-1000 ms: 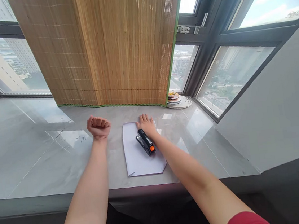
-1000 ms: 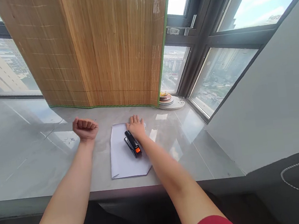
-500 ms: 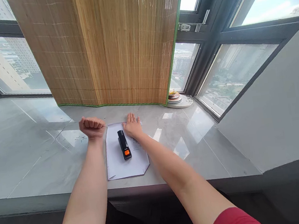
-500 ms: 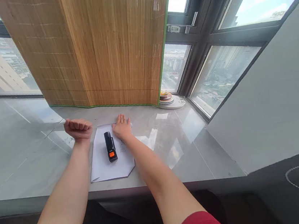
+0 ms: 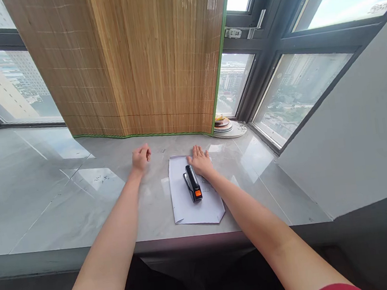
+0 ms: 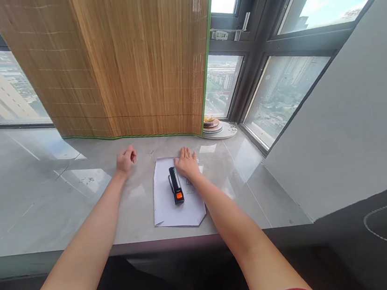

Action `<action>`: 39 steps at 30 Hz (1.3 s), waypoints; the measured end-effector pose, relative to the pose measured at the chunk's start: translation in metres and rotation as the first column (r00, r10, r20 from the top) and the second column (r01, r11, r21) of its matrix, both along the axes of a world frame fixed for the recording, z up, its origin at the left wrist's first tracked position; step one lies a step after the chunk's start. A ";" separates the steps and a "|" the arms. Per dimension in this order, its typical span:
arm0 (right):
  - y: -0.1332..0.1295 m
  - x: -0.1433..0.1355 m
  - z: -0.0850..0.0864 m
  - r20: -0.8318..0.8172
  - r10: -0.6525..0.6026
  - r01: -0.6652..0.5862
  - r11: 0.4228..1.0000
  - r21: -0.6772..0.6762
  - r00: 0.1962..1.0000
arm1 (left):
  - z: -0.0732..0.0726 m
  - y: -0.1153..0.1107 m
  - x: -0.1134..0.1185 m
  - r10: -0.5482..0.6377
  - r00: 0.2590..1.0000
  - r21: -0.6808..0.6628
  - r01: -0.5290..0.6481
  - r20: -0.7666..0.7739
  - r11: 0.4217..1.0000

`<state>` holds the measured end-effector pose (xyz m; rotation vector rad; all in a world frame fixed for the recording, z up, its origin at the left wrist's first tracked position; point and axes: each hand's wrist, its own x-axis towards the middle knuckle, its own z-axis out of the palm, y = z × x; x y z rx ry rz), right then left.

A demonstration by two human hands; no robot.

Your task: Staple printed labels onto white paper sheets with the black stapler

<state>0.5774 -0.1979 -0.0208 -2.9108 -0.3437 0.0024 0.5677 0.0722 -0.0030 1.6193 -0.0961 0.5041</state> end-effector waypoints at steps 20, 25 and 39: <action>0.002 0.008 -0.005 0.026 -0.016 0.015 0.999 0.041 1.000 | -0.015 -0.035 -0.002 0.173 0.985 0.885 -0.060 -0.023 0.462; 0.002 0.008 -0.006 0.033 -0.021 0.019 0.999 0.033 0.999 | -0.018 -0.059 -0.002 -0.330 0.942 0.845 0.132 0.055 0.518; -0.018 -0.037 0.015 0.281 0.086 -0.250 0.741 0.624 0.956 | -0.021 -0.063 -0.005 -0.216 0.965 0.899 0.222 -0.147 0.379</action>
